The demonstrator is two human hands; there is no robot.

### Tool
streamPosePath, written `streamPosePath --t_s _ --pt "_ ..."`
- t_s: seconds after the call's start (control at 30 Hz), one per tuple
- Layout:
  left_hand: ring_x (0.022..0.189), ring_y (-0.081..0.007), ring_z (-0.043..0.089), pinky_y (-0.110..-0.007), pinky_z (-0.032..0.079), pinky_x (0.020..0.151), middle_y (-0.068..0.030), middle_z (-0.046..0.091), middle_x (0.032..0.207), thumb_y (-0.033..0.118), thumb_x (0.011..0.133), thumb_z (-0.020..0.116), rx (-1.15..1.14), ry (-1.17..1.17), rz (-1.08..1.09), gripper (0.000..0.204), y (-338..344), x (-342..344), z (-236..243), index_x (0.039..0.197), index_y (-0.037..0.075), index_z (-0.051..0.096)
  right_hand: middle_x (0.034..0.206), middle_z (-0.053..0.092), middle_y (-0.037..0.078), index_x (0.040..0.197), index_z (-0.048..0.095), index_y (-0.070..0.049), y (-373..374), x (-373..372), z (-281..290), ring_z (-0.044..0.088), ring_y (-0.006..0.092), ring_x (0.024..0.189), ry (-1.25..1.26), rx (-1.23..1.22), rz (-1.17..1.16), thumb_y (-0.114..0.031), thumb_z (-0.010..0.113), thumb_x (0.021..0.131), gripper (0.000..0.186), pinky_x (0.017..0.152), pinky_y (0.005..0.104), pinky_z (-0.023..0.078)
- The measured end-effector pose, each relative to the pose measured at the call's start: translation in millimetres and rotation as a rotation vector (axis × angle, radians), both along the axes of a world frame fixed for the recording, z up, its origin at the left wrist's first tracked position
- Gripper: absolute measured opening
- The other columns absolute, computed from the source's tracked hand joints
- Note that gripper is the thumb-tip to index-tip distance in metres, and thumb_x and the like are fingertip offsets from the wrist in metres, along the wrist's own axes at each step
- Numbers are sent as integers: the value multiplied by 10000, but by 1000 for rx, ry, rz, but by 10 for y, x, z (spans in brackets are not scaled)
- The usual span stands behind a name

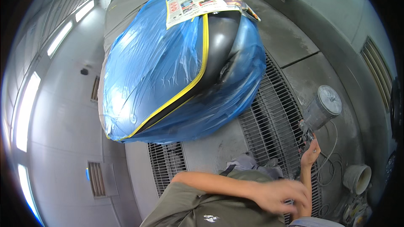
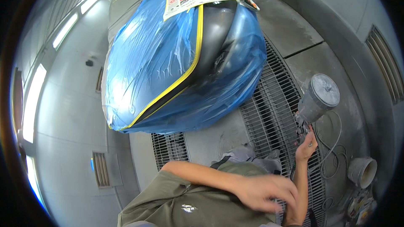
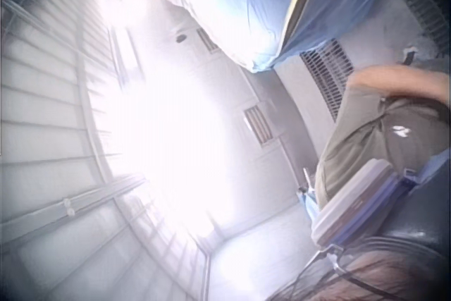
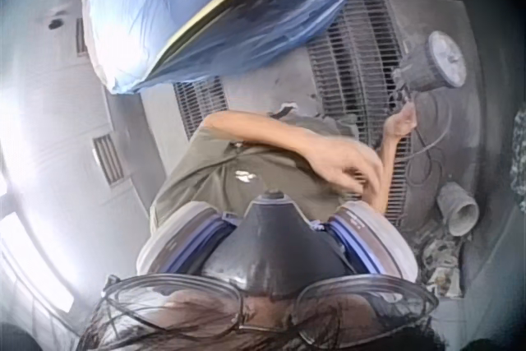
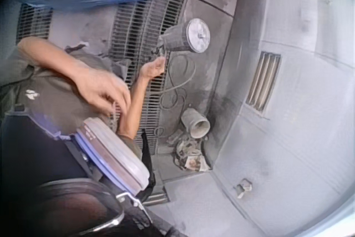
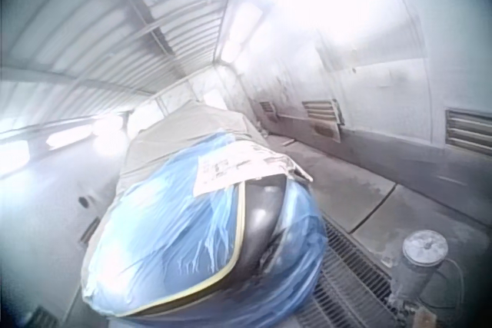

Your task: The person removes a respirator mask, then uses a spray gun to apply paint to a black car bumper and a blue car hood in a paint booth. They move between the two parts, applying multiple coats, and finally walk to a mixing station to refill the spray gun.

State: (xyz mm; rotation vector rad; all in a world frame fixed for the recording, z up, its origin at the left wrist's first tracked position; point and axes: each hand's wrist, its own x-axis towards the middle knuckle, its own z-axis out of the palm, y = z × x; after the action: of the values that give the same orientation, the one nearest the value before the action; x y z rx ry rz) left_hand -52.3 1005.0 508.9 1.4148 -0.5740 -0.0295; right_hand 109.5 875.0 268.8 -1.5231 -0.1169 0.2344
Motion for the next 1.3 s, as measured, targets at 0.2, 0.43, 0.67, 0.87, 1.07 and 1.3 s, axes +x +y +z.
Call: streamPosePath --t_s 0.2,0.43,0.67,0.87,1.07,1.3 --pt "1027 -320 705 -419 560 906 -116 753 1085 118 924 741 659 163 923 193 1089 -739 -775 1102 45 760 931 682 87 1421 615 44 43 154 -284 591 110 659 -221 -106 86 -422 421 1134 581 515 300 484" --pt "924 -300 719 -421 573 811 -95 756 1010 108 862 795 1140 133 1294 209 2230 -1843 -1165 1064 61 770 838 667 59 1418 621 1 325 -39 -179 562 108 570 106 -135 171 -406 421 1139 532 436 271 456" --pt "845 -222 679 -367 521 716 -39 700 961 73 842 809 1505 -112 1464 248 3829 -2739 -841 1085 61 762 879 673 64 1395 632 0 977 -542 -9 578 107 612 91 -232 183 -415 417 1141 532 473 272 481" --pt "822 -221 673 -355 534 728 -37 685 943 100 833 828 1580 -241 1245 196 4569 -2758 -710 1011 64 753 878 714 75 1393 634 0 1478 -1204 62 609 117 606 129 -251 131 -427 425 1135 541 471 284 488" --pt "839 -190 672 -343 546 767 -16 670 939 119 833 807 1624 -315 1021 182 4772 -2640 -703 992 72 732 846 668 37 1370 657 -5 1716 -1701 59 554 91 586 146 -246 76 -421 466 1125 519 475 262 463" --pt "776 -222 678 -352 541 659 -35 683 893 53 795 818 1598 -316 950 185 4826 -2595 -597 964 67 743 799 635 23 1336 681 14 1727 -2070 133 559 85 581 168 -198 -13 -408 471 1121 518 473 264 467"
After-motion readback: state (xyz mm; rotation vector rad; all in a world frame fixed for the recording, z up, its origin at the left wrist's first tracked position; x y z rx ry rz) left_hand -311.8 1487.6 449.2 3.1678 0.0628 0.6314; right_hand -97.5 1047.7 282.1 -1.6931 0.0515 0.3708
